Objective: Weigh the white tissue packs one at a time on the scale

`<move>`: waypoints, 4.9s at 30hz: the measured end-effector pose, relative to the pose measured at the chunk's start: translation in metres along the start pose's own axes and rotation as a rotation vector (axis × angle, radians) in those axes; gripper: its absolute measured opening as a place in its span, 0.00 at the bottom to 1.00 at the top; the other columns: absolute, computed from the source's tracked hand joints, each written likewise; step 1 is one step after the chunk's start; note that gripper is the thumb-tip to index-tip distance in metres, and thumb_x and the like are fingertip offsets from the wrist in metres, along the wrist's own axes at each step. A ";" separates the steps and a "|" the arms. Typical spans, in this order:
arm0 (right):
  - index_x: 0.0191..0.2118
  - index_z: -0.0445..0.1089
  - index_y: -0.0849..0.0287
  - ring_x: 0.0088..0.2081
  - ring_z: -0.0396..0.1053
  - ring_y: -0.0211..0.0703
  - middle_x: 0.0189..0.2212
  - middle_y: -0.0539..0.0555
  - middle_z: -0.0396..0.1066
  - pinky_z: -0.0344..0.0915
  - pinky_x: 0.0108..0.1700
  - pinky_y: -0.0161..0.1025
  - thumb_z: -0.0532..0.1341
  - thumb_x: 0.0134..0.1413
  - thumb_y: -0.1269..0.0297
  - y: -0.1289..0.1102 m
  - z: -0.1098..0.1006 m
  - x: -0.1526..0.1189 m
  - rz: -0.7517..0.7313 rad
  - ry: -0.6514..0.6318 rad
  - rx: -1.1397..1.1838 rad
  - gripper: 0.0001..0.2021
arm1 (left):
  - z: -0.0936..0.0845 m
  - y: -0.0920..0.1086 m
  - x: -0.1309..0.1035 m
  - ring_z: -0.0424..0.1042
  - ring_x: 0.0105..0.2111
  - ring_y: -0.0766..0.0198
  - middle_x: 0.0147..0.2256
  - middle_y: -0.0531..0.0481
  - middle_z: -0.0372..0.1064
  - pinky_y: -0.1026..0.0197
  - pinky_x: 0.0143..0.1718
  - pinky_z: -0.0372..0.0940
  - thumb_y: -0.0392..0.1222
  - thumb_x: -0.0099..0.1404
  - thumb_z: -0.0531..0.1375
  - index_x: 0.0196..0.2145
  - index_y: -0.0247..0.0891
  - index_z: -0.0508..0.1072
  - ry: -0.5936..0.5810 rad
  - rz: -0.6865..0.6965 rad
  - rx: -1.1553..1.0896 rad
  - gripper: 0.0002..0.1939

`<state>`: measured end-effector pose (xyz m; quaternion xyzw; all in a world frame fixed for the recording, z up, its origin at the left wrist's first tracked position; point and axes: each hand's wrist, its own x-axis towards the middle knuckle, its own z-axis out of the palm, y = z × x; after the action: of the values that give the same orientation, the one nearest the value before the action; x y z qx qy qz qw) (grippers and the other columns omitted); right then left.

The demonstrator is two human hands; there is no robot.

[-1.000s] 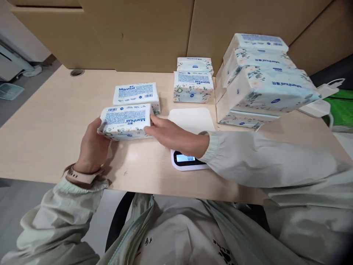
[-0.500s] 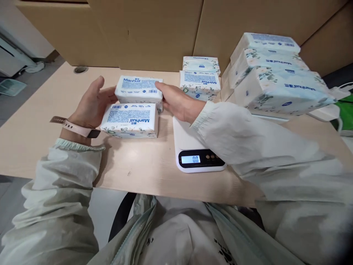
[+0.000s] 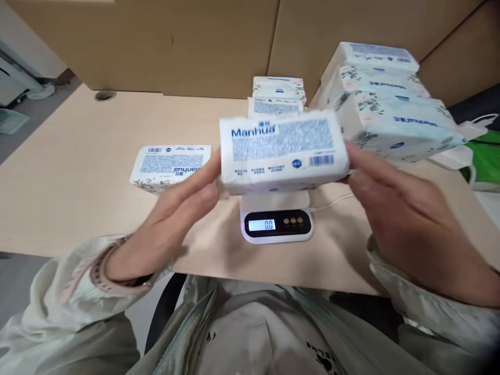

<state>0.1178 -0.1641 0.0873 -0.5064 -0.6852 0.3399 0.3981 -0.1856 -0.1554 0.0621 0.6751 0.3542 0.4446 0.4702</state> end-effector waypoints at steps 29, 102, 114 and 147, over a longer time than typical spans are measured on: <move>0.64 0.77 0.38 0.65 0.74 0.59 0.61 0.48 0.80 0.70 0.69 0.68 0.54 0.77 0.53 0.107 0.029 -0.032 -0.090 0.446 0.159 0.20 | 0.044 -0.078 -0.017 0.50 0.80 0.48 0.76 0.58 0.58 0.43 0.83 0.45 0.55 0.82 0.52 0.74 0.54 0.67 0.247 0.092 -0.065 0.27; 0.62 0.79 0.39 0.63 0.77 0.61 0.57 0.49 0.83 0.75 0.62 0.66 0.56 0.77 0.54 0.107 0.027 -0.029 -0.152 0.503 0.175 0.18 | 0.041 -0.081 -0.015 0.50 0.80 0.47 0.77 0.57 0.56 0.41 0.83 0.47 0.58 0.82 0.52 0.75 0.53 0.65 0.178 0.120 -0.076 0.30; 0.62 0.79 0.39 0.63 0.77 0.62 0.58 0.50 0.82 0.74 0.63 0.67 0.55 0.78 0.52 0.111 0.027 -0.030 -0.152 0.497 0.165 0.18 | 0.041 -0.082 -0.016 0.48 0.80 0.45 0.77 0.56 0.56 0.38 0.83 0.43 0.57 0.82 0.53 0.75 0.54 0.65 0.180 0.120 -0.082 0.29; 0.62 0.79 0.40 0.63 0.77 0.62 0.57 0.51 0.83 0.75 0.62 0.67 0.55 0.78 0.52 0.107 0.027 -0.029 -0.157 0.502 0.162 0.19 | 0.041 -0.083 -0.016 0.49 0.80 0.47 0.77 0.59 0.56 0.41 0.83 0.47 0.58 0.82 0.52 0.75 0.53 0.65 0.172 0.130 -0.077 0.30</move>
<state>0.1436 -0.1660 -0.0234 -0.4867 -0.5727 0.2254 0.6200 -0.1583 -0.1570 -0.0275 0.6375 0.3315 0.5437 0.4338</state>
